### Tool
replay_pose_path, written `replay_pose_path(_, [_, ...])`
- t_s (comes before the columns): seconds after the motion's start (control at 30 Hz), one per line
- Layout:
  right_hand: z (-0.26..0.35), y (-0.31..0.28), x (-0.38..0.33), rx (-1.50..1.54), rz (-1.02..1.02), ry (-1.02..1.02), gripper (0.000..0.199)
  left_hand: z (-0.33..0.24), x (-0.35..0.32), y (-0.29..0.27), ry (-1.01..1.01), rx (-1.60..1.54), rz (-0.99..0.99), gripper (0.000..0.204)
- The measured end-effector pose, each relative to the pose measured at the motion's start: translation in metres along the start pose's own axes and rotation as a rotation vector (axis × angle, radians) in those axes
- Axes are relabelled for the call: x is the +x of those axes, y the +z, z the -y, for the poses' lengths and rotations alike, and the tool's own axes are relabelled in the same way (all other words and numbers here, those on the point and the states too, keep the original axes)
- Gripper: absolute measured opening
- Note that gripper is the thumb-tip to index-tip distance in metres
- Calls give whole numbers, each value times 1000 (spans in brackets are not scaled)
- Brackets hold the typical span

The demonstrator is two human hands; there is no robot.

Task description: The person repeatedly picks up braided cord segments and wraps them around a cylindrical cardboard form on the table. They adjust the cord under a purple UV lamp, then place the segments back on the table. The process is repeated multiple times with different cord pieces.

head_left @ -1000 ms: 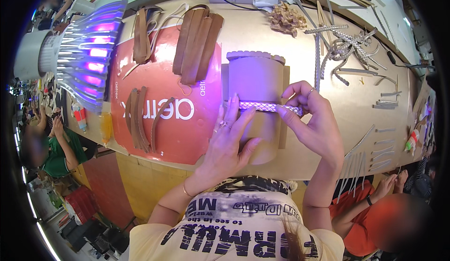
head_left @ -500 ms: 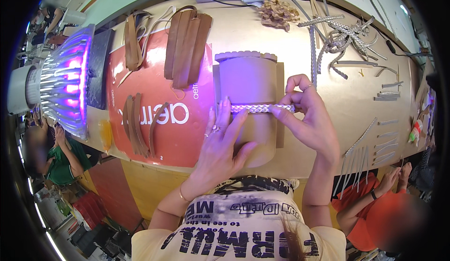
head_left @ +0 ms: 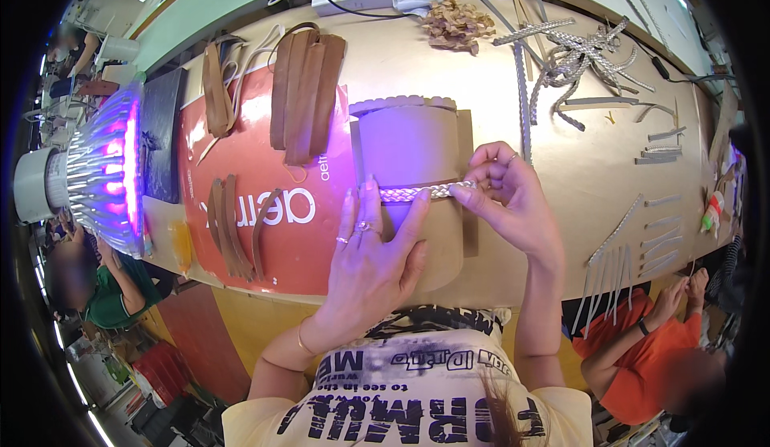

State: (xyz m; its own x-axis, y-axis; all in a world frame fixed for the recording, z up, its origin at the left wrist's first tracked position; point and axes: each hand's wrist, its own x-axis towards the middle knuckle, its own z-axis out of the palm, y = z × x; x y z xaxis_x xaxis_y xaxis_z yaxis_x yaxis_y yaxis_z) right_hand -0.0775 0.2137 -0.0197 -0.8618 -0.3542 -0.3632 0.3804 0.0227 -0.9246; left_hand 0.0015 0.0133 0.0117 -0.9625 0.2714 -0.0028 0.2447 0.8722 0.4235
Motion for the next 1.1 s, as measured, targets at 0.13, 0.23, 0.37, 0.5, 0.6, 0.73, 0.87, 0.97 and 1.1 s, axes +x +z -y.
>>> replay_pose_path(0.13, [-10,-1,-2,69,-71,-78,33,-5,2,-2,-39,18,52,56])
replay_pose_path(0.23, [-16,0,-2,153,-62,-83,34,-6,4,-3,-52,17,56,54])
replay_pose_path(0.37, [-21,0,-1,206,-41,-49,39,-7,4,-3,-56,13,49,54])
replay_pose_path(0.5, [-25,1,1,234,-30,-34,41,-7,5,-5,-50,10,47,54])
replay_pose_path(0.6, [-30,4,1,288,-76,-34,40,-7,6,-6,-42,19,45,53])
replay_pose_path(0.73, [-38,3,6,261,-52,48,41,-8,6,-6,-53,5,67,53])
replay_pose_path(0.87, [-46,-5,14,452,65,256,39,-7,4,-2,-34,-9,27,54])
replay_pose_path(0.97, [-53,-6,15,475,50,313,37,-6,3,2,-9,17,-13,56])
replay_pose_path(1.1, [-56,4,5,330,-100,319,35,-5,1,3,-3,-14,-61,57])
